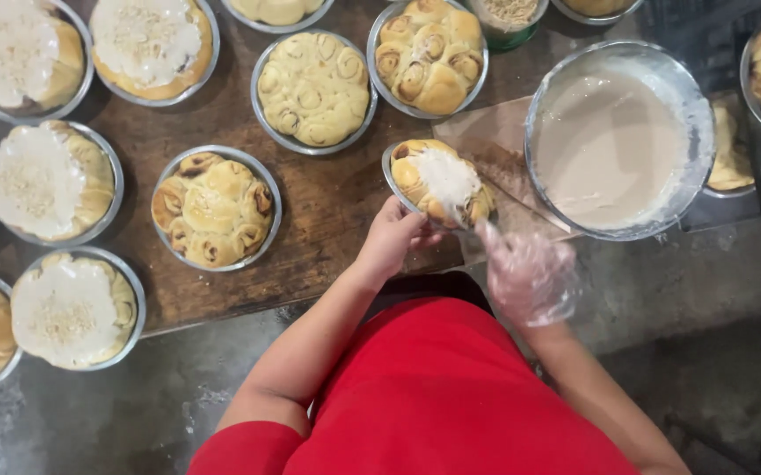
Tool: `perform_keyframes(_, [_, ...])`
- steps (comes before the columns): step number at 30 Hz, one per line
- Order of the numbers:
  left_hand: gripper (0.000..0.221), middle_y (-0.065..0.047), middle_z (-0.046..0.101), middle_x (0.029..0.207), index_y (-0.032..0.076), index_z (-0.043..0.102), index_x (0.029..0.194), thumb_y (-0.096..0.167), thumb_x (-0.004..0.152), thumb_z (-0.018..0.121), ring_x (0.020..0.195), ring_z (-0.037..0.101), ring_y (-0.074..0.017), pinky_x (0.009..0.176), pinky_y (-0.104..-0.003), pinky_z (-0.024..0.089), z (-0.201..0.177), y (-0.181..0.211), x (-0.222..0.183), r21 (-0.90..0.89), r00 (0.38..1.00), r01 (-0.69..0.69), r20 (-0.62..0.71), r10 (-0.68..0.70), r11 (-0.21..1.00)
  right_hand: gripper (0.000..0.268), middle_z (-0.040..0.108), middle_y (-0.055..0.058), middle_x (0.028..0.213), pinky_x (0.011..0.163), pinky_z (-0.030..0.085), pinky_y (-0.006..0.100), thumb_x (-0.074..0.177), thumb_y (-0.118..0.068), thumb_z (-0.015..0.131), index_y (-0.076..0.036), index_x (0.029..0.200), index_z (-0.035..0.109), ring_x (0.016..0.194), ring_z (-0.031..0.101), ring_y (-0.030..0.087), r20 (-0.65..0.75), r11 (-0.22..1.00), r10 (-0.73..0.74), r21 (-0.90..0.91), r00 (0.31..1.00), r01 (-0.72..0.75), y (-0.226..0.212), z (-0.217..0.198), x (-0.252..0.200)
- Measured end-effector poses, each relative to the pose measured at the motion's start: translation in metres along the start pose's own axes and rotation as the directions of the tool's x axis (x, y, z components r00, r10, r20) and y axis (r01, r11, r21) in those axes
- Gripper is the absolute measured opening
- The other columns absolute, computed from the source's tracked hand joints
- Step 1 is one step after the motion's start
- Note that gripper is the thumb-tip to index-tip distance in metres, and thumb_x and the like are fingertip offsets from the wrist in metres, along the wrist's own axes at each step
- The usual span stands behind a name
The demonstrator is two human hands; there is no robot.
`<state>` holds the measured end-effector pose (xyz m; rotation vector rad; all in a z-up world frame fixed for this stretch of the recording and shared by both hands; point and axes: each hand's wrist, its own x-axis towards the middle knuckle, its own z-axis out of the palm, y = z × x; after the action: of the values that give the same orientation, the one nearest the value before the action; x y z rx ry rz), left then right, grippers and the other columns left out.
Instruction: The person spreads frosting onto pastries with a gloved hand and sprinkles nuts over them from a container before setting them back on the table.
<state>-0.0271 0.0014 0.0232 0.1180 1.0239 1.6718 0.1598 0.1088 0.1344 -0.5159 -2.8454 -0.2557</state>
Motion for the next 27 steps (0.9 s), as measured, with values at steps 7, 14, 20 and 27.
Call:
perform_keyframes(7, [0.035,-0.011,0.069,0.113,0.004,0.049,0.130,0.007,0.096,0.055,0.086,0.071,-0.0168,0.072,-0.030,0.062,-0.002,0.010,-0.006,0.032,0.997,0.067,-0.029,-0.066,0.997,0.029,0.064,-0.001,0.082,0.067,0.046,0.045,0.092,-0.015,0.068,-0.022,0.120,0.072,0.077,0.064,0.021,-0.006,0.997,0.045,0.069,0.999,-0.045,0.012,0.007,0.025])
perform_keyframes(14, [0.036,-0.013,0.069,0.100,0.003,0.051,0.130,0.007,0.095,0.060,0.083,0.070,-0.0196,0.068,-0.031,0.059,-0.080,-0.010,0.007,0.145,0.972,0.154,0.158,-0.176,0.977,0.025,0.067,0.010,0.086,0.070,0.048,0.045,0.108,-0.030,0.060,-0.015,0.096,0.076,0.077,0.063,0.029,0.172,0.866,0.493,-0.002,0.853,-0.500,0.107,0.067,-0.033])
perform_keyframes(20, [0.035,-0.011,0.070,0.105,0.000,0.053,0.127,0.006,0.094,0.063,0.090,0.073,-0.0188,0.076,-0.031,0.061,-0.135,-0.080,0.023,0.216,0.985,0.136,-0.131,-0.109,0.967,0.028,0.072,0.020,0.094,0.074,0.051,0.053,0.084,-0.014,0.064,-0.015,0.106,0.081,0.085,0.068,0.041,0.366,0.882,0.339,0.197,0.867,-0.428,0.204,0.170,-0.049])
perform_keyframes(27, [0.037,-0.010,0.069,0.104,-0.001,0.055,0.126,0.006,0.092,0.068,0.082,0.066,-0.0165,0.063,-0.027,0.054,-0.085,-0.151,-0.001,0.365,0.929,0.192,-0.366,-0.049,0.911,0.031,0.074,0.017,0.117,0.099,0.053,0.039,0.092,-0.010,0.058,-0.008,0.119,0.073,0.109,0.072,0.034,0.365,0.460,0.113,0.805,0.924,-0.374,0.222,0.168,-0.046])
